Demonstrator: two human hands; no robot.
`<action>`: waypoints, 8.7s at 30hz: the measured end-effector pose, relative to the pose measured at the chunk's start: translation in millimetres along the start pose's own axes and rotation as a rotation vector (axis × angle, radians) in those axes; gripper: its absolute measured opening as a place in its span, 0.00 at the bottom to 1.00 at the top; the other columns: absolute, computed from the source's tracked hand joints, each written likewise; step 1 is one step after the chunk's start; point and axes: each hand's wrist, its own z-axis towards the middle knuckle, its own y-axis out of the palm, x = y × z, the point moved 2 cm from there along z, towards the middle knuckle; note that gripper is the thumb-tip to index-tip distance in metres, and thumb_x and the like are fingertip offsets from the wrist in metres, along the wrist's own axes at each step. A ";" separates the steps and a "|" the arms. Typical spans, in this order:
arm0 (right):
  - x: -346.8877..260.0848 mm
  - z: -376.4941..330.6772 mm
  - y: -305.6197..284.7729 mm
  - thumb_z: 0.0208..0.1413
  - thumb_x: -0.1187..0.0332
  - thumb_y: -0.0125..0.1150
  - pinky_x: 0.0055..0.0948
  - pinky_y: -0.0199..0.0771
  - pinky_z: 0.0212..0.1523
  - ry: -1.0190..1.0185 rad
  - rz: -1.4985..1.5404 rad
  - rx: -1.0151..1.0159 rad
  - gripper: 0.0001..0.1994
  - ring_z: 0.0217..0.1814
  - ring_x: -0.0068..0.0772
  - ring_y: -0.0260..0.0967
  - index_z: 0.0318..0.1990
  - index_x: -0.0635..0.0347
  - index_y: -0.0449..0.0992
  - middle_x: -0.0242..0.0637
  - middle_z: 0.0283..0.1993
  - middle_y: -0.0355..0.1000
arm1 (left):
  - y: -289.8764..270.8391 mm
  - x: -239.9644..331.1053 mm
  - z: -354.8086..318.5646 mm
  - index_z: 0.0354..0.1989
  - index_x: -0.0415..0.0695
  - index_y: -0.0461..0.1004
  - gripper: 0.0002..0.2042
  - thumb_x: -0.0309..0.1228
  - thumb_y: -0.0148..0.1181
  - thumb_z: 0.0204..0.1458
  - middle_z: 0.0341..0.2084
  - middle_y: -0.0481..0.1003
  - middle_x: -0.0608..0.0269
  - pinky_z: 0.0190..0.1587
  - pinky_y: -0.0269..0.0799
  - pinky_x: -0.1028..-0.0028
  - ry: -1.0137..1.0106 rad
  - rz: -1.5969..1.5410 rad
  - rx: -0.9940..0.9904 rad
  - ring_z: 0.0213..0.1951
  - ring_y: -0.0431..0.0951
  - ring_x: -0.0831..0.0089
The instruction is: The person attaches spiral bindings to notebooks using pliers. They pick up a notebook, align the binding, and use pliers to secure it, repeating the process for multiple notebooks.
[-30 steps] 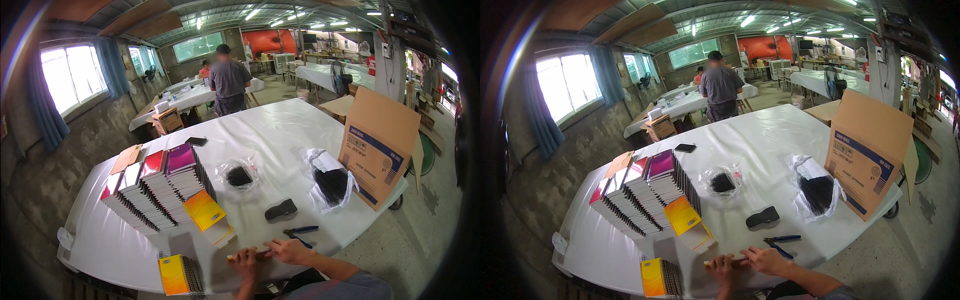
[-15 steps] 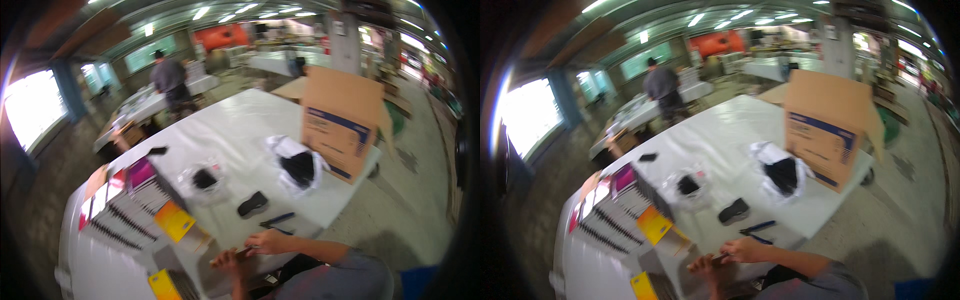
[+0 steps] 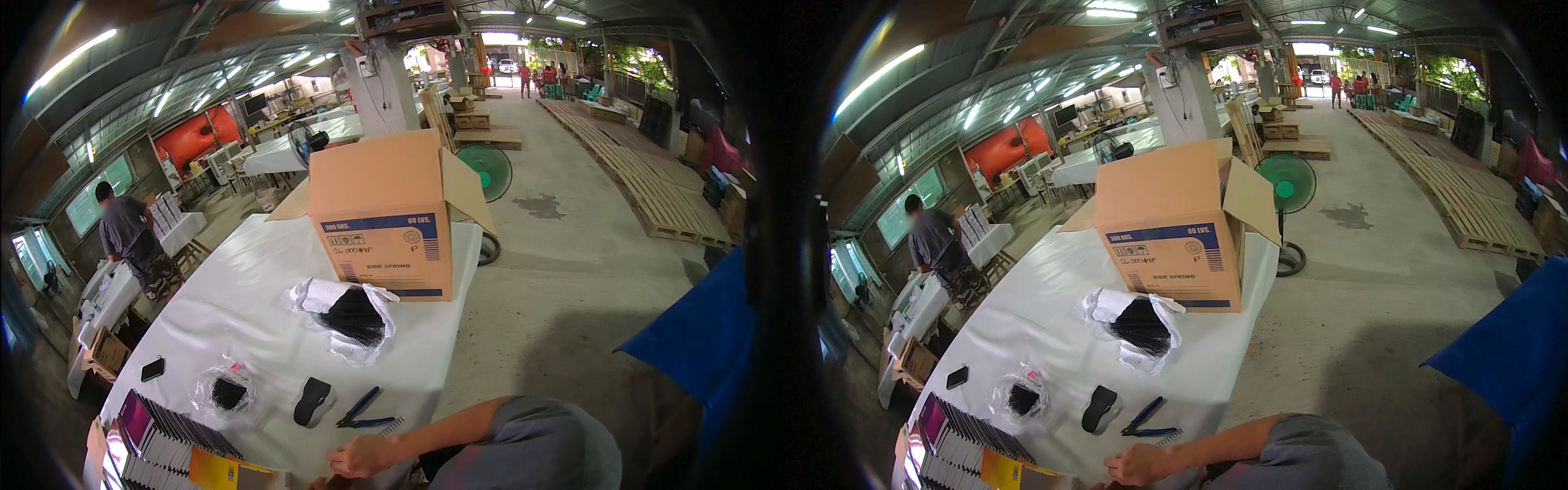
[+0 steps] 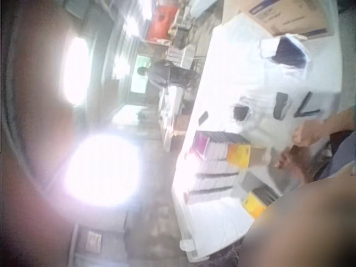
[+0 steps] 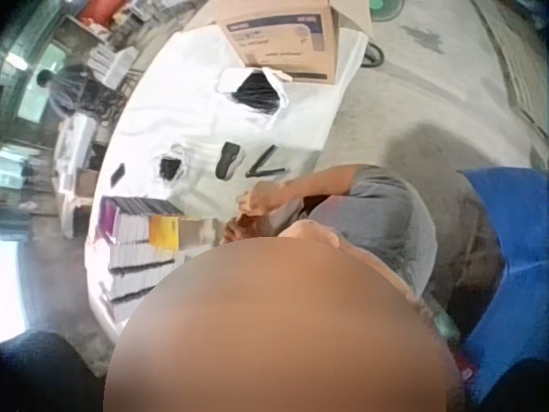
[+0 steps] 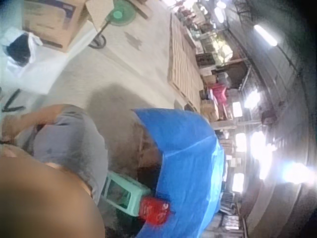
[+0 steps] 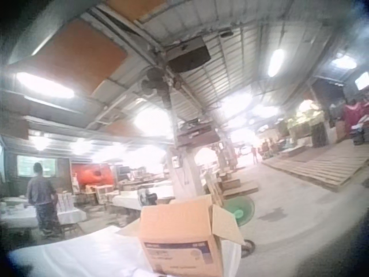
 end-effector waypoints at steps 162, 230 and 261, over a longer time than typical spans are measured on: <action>30.0 -112.8 -269.2 0.47 0.77 0.58 0.26 0.67 0.43 0.466 -0.115 1.065 0.28 0.39 0.27 0.65 0.57 0.54 0.59 0.38 0.43 0.70 | 37.3 -25.4 38.9 0.45 0.40 0.66 0.29 0.46 0.66 0.38 0.42 0.66 0.59 0.51 0.59 0.70 -0.552 -0.952 -0.024 0.46 0.65 0.66; 103.8 -53.9 -8.8 0.51 0.54 0.55 0.39 0.63 0.44 0.469 -0.115 0.193 0.15 0.45 0.34 0.67 0.37 0.57 0.69 0.35 0.41 0.68 | 24.8 -48.0 26.8 0.41 0.38 0.71 0.17 0.38 0.60 0.49 0.38 0.72 0.60 0.49 0.60 0.74 -0.745 -1.026 -0.014 0.44 0.68 0.70; 129.2 -77.0 -28.6 0.56 0.58 0.53 0.18 0.49 0.24 0.811 0.996 0.736 0.13 0.25 0.14 0.47 0.33 0.58 0.64 0.21 0.23 0.52 | 34.1 -43.0 -12.6 0.35 0.40 0.76 0.09 0.32 0.52 0.54 0.33 0.76 0.67 0.39 0.58 0.80 -0.887 -1.330 0.136 0.35 0.67 0.81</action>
